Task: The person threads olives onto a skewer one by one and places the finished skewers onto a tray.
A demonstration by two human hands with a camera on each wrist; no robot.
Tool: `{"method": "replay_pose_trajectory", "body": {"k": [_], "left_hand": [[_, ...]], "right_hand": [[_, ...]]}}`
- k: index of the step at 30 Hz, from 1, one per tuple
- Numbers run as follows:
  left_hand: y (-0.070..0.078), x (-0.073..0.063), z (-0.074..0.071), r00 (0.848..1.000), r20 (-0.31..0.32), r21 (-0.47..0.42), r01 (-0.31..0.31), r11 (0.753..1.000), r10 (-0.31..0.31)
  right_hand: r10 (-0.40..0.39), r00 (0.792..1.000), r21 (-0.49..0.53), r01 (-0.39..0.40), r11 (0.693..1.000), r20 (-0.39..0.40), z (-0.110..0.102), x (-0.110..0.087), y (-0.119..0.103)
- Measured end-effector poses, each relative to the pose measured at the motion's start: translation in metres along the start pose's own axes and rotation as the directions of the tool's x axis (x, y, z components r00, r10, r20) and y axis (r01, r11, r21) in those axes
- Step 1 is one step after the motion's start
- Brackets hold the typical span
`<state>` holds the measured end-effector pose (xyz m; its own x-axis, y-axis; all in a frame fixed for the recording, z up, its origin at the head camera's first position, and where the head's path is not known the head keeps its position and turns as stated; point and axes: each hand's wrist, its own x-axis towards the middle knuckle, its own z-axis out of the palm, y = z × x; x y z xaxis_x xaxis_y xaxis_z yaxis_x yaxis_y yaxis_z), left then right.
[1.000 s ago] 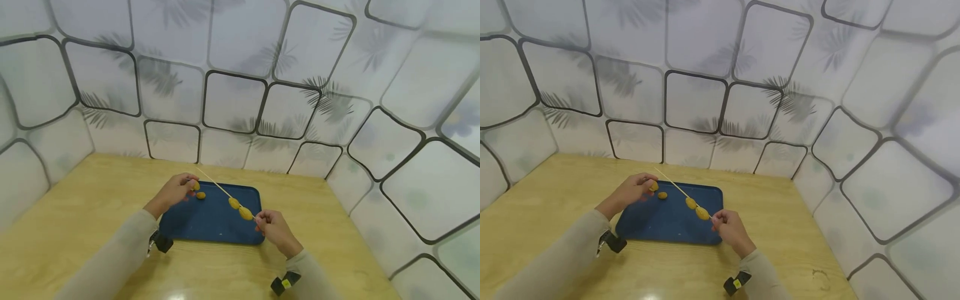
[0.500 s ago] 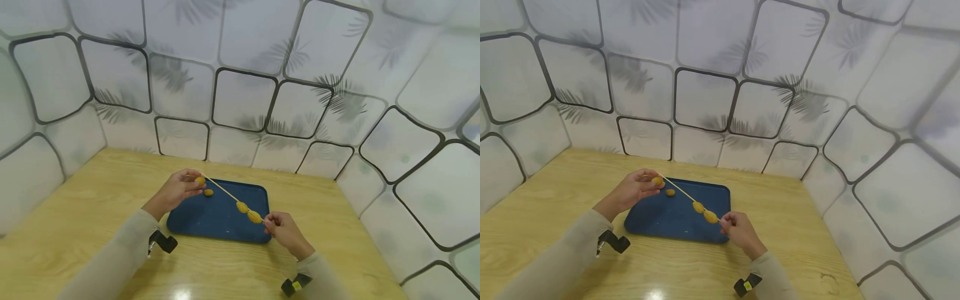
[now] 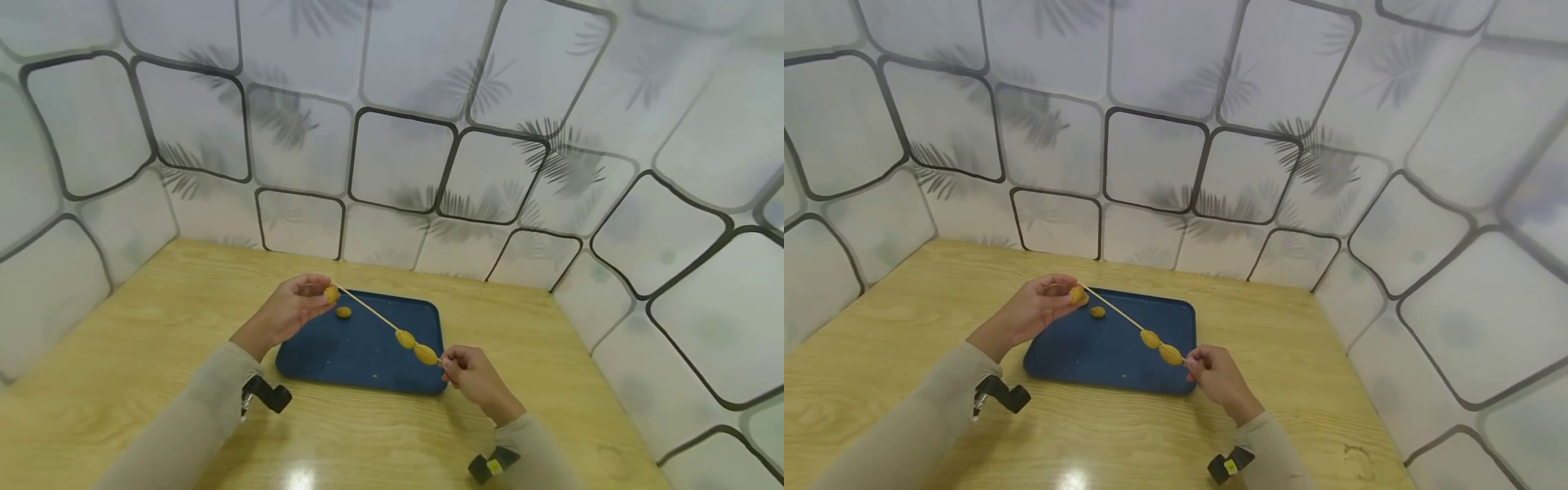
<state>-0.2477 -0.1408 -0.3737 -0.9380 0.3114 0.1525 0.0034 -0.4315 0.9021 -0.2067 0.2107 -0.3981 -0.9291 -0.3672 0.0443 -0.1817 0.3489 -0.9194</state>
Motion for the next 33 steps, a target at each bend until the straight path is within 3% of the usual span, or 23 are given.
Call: {"method": "replay_pose_trajectory", "body": {"k": [7,12,23,27,33], "left_hand": [[-0.0016,-0.0079,-0.0002,1.0,0.009,0.048,-0.013,0.999,0.013],[0.0002,-0.0056,0.0034,0.998,0.054,-0.023,-0.025,0.999,0.026],[0.0051,-0.0003,0.0084,1.0,-0.016,-0.071,0.018,0.997,-0.019],[0.0042,0.0003,0.0079,1.0,-0.028,-0.088,0.006,0.996,-0.008],[0.0018,-0.0002,0.0054,0.999,-0.012,-0.186,-0.039,0.982,0.037]], "right_hand": [[-0.012,0.999,0.006,0.011,1.0,0.053,-0.001,-0.0062,0.004],[-0.005,0.999,-0.008,0.005,1.0,0.033,-0.0031,-0.0075,0.0026],[-0.005,1.0,0.013,0.005,1.0,0.017,-0.0074,-0.0091,0.0026],[-0.024,0.999,0.019,0.023,1.0,0.023,-0.0083,-0.0095,0.0051],[-0.037,0.998,0.022,0.036,0.999,0.045,-0.007,-0.0085,0.0086]]}}
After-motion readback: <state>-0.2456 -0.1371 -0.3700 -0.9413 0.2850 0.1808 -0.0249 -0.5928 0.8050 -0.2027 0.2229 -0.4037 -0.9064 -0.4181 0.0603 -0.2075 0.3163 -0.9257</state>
